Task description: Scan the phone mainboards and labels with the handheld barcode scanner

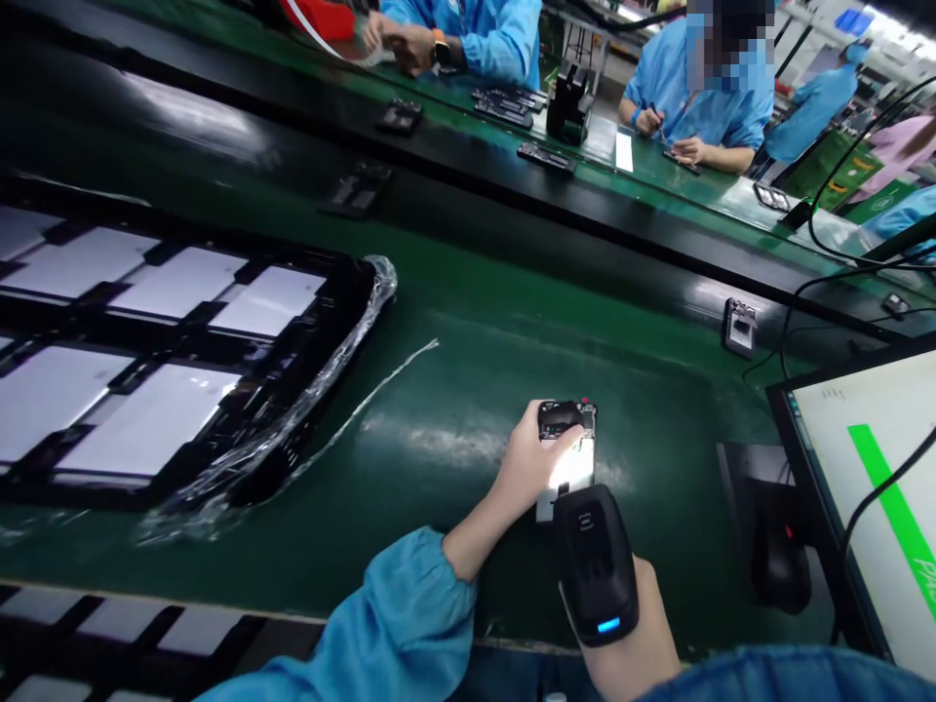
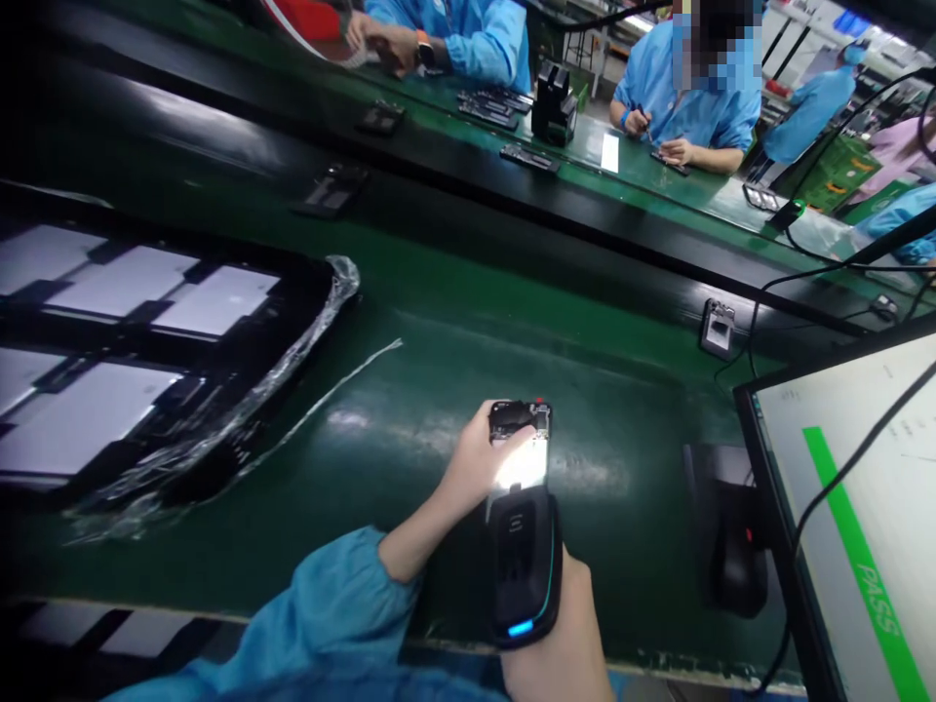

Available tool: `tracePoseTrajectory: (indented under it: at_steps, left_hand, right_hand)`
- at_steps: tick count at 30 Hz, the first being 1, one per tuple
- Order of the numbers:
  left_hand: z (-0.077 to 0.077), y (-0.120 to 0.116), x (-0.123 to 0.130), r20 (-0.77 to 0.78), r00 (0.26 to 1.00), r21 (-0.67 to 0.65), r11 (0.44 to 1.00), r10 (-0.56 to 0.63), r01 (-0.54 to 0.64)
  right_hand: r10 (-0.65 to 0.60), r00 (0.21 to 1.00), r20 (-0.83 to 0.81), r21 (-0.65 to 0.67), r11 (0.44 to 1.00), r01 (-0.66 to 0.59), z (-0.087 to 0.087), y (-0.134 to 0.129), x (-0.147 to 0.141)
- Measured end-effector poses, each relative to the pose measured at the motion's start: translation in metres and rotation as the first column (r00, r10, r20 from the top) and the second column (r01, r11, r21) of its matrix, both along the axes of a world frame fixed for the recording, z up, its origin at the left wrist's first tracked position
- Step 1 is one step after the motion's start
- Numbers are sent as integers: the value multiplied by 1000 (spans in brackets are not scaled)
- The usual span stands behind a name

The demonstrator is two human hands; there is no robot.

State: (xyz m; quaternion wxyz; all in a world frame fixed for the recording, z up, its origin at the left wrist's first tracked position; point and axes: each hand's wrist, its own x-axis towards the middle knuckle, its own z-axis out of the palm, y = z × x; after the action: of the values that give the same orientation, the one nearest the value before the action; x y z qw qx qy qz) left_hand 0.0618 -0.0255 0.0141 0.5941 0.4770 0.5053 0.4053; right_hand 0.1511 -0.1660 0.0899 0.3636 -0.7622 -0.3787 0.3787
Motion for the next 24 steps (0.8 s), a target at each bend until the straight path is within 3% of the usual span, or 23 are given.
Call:
tracePoseTrajectory:
  at_steps: [3, 7, 18, 21, 24]
  left_hand:
    - [1, 0, 0, -36, 999, 15, 1000, 22, -22]
    - [3, 0, 1, -53, 999, 14, 1000, 11, -11]
    - [-5, -1, 3, -36, 999, 46, 999, 10, -9]
    - [0, -2, 2, -40, 999, 74, 997, 23, -20]
    - [8, -4, 0, -2, 999, 143, 989, 42, -41]
  right_hand:
    - [39, 999, -21, -106, 993, -41, 3, 12, 0]
    - [57, 996, -73, -151, 986, -68, 1, 21, 3]
    - [28, 998, -56, -60, 998, -32, -12, 17, 9]
    - [74, 995, -73, -45, 996, -77, -16, 14, 11]
    - [15, 999, -28, 45, 999, -13, -19, 9, 6]
